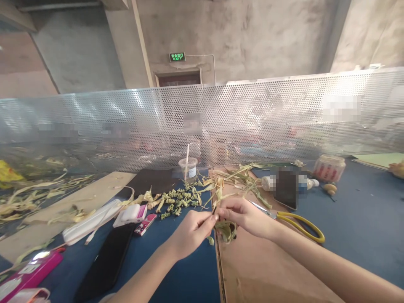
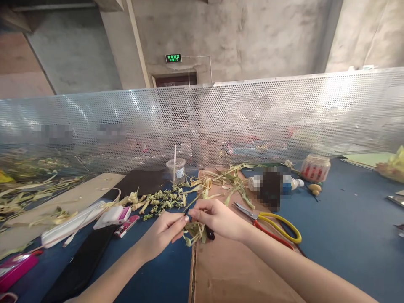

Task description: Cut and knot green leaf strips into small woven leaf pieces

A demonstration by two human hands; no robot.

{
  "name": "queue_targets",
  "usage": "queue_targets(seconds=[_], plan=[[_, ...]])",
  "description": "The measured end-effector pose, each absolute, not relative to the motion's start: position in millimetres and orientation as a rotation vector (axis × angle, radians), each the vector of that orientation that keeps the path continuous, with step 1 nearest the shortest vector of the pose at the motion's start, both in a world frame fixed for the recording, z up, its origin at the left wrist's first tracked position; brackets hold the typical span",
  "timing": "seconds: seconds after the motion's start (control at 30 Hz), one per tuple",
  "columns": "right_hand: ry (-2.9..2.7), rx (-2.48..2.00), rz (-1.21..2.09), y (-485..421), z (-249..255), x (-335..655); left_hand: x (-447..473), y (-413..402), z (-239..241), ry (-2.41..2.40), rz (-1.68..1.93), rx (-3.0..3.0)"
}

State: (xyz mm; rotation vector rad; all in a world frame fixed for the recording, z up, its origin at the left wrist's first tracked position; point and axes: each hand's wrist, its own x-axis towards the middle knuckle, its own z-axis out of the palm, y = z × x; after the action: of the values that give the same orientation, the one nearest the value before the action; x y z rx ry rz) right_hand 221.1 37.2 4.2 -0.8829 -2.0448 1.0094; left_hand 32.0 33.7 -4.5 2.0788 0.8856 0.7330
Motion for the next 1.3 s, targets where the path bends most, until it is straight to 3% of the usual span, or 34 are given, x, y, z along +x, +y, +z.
queue_targets(seconds=[0.3,0.6,0.93,1.07,1.3], plan=[[-2.162,-1.038,0.603,33,1,218,35,39,-13,1.007,0.741,2.411],[-2.115,-1.122,0.615,39,-8,218,36,48,-26,1.097,0.860,2.497],[-2.261,-1.117,0.566,37,-31,212,24,55,-44,0.966,0.555,2.980],[-2.265,-1.107,0.724,31,-32,207,17,41,-51,1.066,0.705,3.015],[-2.128,-1.178,1.157,18,-37,197,2,21,-49,0.992,0.481,2.764]])
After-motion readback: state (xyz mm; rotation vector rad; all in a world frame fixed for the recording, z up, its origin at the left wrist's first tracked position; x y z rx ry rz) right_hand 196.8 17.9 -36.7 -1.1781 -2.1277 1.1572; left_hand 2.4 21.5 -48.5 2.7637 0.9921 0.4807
